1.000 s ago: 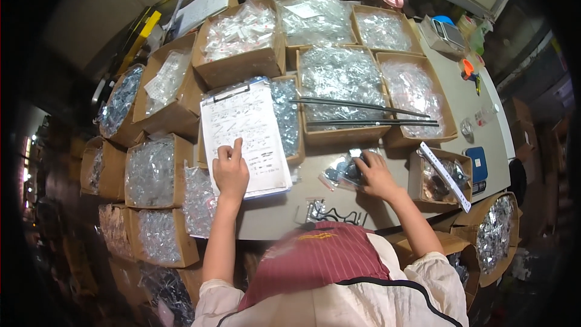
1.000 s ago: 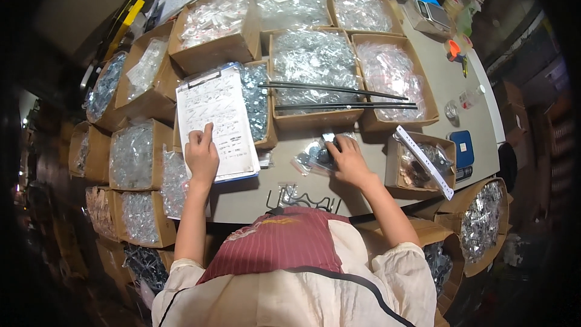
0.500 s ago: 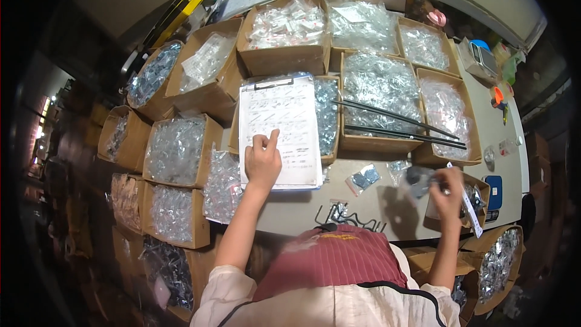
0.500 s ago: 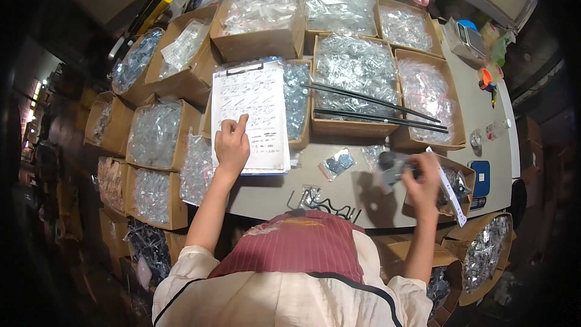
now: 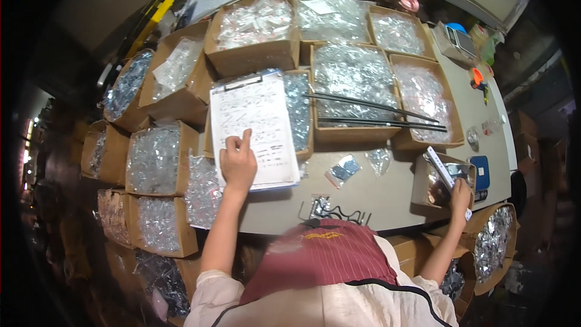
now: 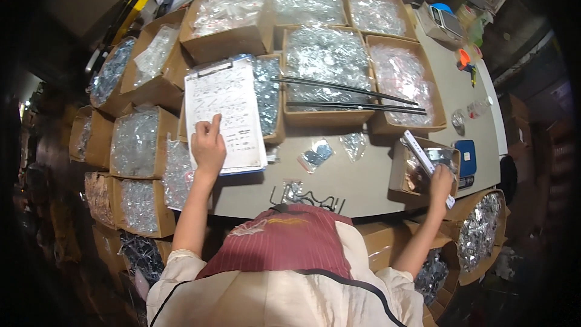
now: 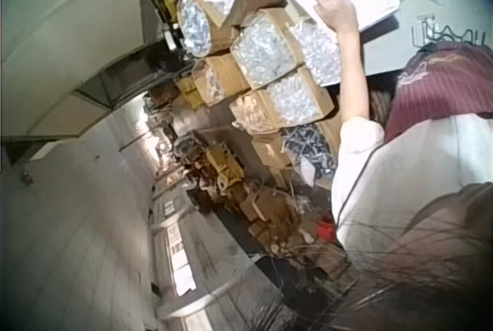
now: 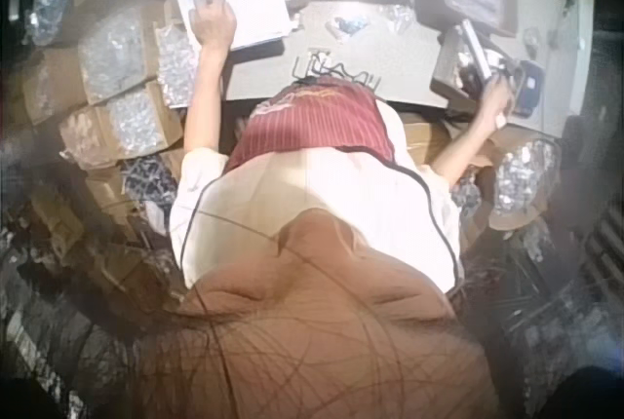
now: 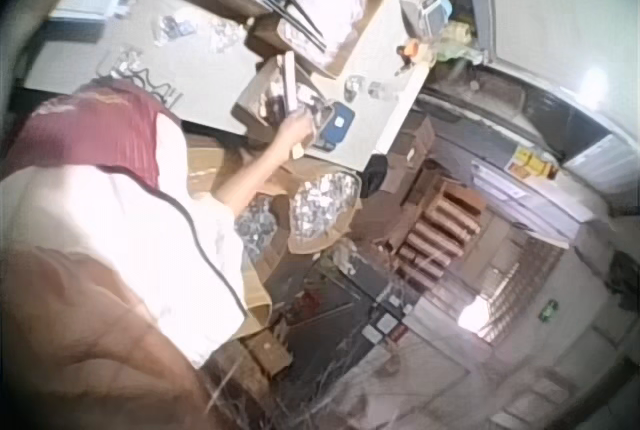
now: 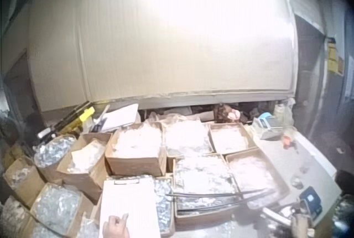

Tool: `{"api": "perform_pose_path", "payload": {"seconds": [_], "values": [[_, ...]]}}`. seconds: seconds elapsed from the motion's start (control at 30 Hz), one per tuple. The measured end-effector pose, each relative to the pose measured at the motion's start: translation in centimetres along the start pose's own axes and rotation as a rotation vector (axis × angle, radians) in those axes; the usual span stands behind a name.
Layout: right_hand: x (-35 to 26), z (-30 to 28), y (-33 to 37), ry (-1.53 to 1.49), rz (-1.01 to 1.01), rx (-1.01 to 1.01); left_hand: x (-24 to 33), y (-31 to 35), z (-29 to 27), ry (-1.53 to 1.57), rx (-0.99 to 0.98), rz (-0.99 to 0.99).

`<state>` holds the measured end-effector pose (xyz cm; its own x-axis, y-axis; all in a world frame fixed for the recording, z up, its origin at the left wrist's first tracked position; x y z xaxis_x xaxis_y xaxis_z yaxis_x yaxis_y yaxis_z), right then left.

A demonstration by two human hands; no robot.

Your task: The person points to items on a clipboard while picking up and checking various small hardware components from boxes on a table.

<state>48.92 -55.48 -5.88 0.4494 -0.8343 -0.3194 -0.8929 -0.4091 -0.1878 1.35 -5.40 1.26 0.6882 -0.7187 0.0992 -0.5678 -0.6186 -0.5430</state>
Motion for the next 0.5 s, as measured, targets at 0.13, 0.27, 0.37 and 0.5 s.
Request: {"api": "perform_pose_path", "payload": {"seconds": [0.13, 0.27, 0.37, 0.5], "values": [[-9.7, -4.6, 1.2, 0.028, -0.185, 0.246, 0.2, -0.5, -0.4, -0.003, 0.000, 0.005], [-20.1, -4.1, 2.5, -0.345, -0.479, 0.137, -0.2, -0.4, 0.2, -0.007, 0.007, -0.010], [-27.1, -1.4, 4.7, -0.447, -0.698, -0.095, -0.2, -0.5, 0.1, -0.030, 0.017, 0.001], [-34.0, 6.0, 9.9, -0.516, -1.035, -0.462, 0.0, -0.2, -0.3, -0.024, 0.035, 0.005]]}}
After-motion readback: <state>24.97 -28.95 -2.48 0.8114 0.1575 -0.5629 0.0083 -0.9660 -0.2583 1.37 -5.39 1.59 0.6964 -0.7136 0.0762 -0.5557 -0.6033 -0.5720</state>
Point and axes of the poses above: each hand's wrist, its own y-axis away from the middle knuckle, its own z-axis out of the palm, x = y × z, the point moved 6 cm from there along -y, towards the middle knuckle, and after that the axes turned 1 degree about -y, right-handed, at the moved point
